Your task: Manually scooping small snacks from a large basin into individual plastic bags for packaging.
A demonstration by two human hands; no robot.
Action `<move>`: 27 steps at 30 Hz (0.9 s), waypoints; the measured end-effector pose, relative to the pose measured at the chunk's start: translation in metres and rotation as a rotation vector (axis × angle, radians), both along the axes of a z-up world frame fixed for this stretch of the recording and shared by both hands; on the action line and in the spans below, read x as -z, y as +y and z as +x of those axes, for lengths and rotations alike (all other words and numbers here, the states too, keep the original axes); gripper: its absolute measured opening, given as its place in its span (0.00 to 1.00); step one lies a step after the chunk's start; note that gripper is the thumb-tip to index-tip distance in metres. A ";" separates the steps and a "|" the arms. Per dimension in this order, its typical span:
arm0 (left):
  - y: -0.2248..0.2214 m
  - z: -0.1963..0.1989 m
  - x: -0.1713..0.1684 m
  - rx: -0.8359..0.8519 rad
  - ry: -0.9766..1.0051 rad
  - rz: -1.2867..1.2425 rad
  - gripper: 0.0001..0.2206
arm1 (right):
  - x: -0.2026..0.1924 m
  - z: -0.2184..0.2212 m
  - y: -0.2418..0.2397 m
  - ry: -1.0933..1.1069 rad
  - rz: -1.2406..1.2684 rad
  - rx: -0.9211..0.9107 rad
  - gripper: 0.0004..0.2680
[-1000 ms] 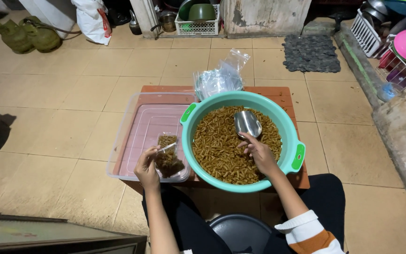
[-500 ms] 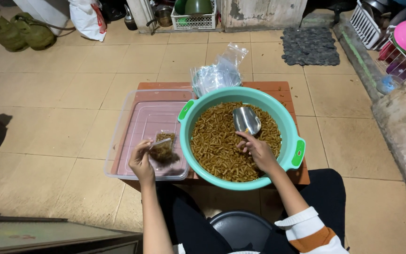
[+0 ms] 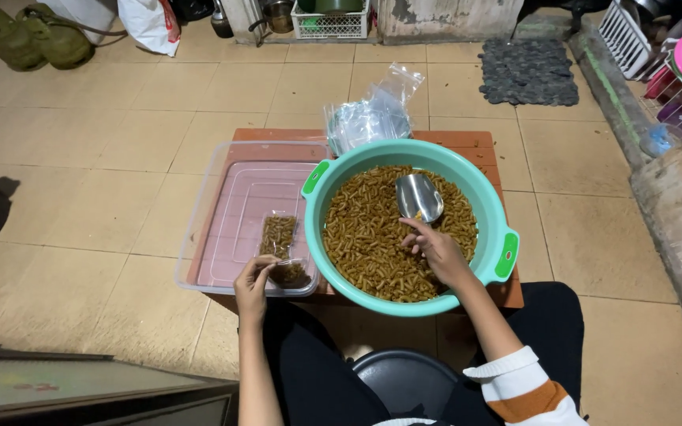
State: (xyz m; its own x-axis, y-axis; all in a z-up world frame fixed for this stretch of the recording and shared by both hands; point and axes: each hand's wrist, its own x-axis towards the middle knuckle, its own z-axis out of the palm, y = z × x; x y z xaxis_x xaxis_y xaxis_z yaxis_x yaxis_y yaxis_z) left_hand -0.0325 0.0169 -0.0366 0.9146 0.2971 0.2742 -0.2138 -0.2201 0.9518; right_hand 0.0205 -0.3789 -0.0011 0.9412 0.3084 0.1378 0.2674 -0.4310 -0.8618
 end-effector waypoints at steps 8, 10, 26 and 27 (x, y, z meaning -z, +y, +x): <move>-0.002 -0.026 -0.035 0.079 0.108 0.216 0.01 | -0.005 0.000 0.001 0.017 -0.001 -0.002 0.30; -0.001 -0.034 -0.042 0.085 0.115 0.282 0.00 | -0.004 -0.003 0.001 0.027 0.000 -0.008 0.30; 0.054 0.079 0.031 -0.037 0.826 0.497 0.49 | -0.017 -0.005 0.005 0.098 -0.041 -0.006 0.29; 0.046 0.084 0.027 0.024 0.972 0.552 0.56 | -0.016 -0.005 0.005 0.104 -0.044 -0.007 0.28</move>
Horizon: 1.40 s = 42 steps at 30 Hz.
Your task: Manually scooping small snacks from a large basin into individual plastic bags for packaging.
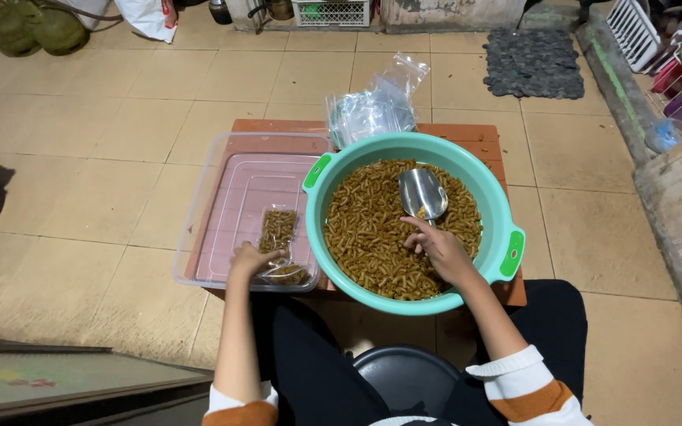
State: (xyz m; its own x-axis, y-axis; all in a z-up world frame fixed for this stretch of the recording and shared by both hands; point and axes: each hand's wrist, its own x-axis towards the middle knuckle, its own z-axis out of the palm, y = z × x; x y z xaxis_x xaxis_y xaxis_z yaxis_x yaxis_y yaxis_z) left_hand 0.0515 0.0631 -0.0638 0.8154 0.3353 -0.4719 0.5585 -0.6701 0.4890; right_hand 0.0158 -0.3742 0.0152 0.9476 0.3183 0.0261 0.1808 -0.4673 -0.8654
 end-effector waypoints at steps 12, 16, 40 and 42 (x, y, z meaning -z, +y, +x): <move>-0.012 0.038 0.052 0.146 0.164 0.260 0.59 | -0.003 0.000 0.000 0.018 -0.038 -0.024 0.30; 0.017 0.057 0.089 0.073 0.118 0.286 0.44 | -0.001 0.001 0.000 0.011 -0.048 -0.036 0.29; 0.012 0.033 -0.005 0.337 -0.019 0.334 0.22 | -0.008 -0.001 0.002 0.011 -0.064 -0.038 0.26; -0.011 0.007 -0.058 0.371 0.061 0.254 0.26 | -0.009 -0.002 0.003 0.015 -0.065 -0.038 0.26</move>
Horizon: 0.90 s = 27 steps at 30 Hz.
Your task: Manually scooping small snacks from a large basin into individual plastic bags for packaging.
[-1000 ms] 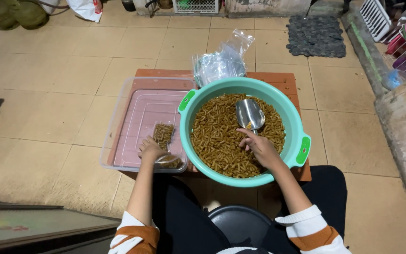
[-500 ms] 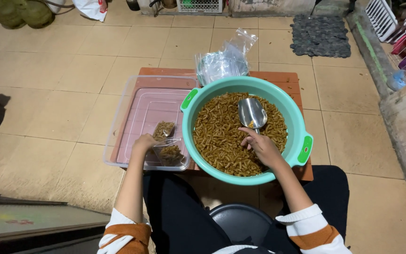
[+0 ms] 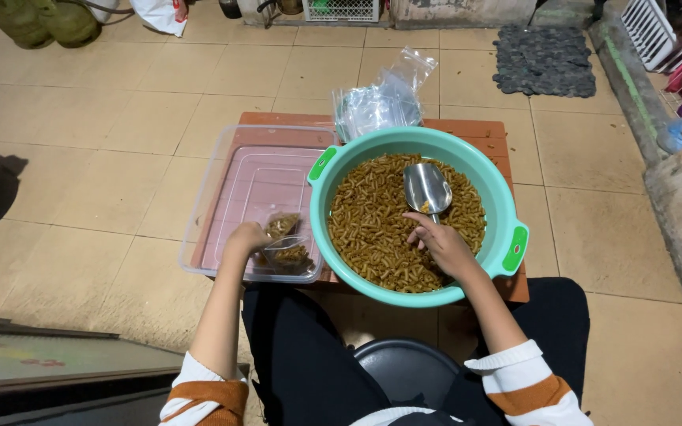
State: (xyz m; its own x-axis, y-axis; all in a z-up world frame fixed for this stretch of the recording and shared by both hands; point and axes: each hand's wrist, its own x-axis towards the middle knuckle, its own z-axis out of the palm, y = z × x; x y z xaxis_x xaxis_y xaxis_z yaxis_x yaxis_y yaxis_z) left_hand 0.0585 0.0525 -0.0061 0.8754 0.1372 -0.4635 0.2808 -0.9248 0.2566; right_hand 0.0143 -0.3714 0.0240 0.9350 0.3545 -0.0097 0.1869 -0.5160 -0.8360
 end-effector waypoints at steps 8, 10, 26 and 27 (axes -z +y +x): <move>0.025 0.039 0.015 -0.106 0.287 -0.217 0.27 | -0.001 0.000 0.000 0.005 -0.014 -0.007 0.26; 0.019 0.035 -0.005 -0.110 0.346 -0.246 0.29 | -0.001 -0.001 0.001 0.004 -0.015 -0.005 0.26; 0.012 0.045 -0.008 -0.175 0.526 -0.212 0.28 | -0.005 -0.002 0.002 0.018 -0.023 -0.010 0.26; 0.018 0.051 0.002 -0.128 0.508 -0.166 0.22 | -0.003 -0.002 0.002 0.020 -0.031 -0.010 0.26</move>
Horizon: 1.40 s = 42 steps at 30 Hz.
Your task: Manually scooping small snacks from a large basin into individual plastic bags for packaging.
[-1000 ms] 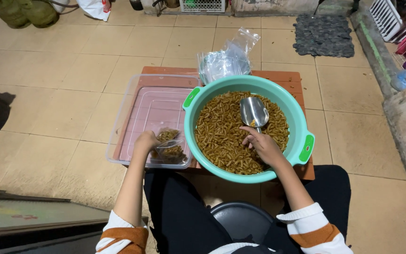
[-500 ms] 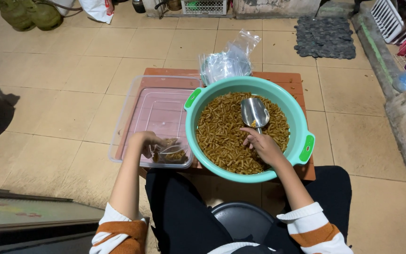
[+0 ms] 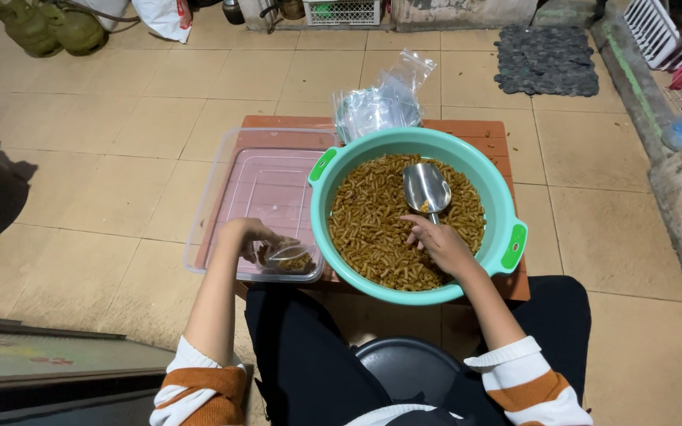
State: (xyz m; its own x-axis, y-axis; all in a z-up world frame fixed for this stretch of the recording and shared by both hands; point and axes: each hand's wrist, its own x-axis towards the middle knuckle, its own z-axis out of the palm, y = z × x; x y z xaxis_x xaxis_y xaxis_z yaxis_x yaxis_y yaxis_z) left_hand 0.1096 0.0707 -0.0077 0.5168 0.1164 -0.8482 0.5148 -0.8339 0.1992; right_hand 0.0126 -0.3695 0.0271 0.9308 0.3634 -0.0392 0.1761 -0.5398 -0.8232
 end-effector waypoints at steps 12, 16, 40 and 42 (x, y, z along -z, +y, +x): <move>-0.031 -0.024 -0.045 -0.074 0.044 -0.151 0.43 | 0.006 0.003 0.000 0.011 -0.023 -0.009 0.26; -0.054 -0.044 -0.075 0.070 -0.005 -0.092 0.49 | 0.005 0.002 0.000 0.024 -0.032 -0.014 0.25; -0.031 -0.107 0.044 0.431 -1.083 0.118 0.16 | -0.001 0.000 0.001 0.022 -0.018 -0.020 0.23; -0.025 -0.098 0.058 0.405 -1.150 0.123 0.12 | -0.001 -0.001 0.000 0.014 -0.012 -0.020 0.23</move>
State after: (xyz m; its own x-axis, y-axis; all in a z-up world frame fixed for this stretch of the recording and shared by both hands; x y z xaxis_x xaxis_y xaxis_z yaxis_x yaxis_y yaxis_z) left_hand 0.0120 0.0461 -0.0662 0.9749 -0.1793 0.1317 -0.2097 -0.9383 0.2750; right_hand 0.0120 -0.3696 0.0281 0.9227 0.3813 -0.0564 0.1756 -0.5461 -0.8191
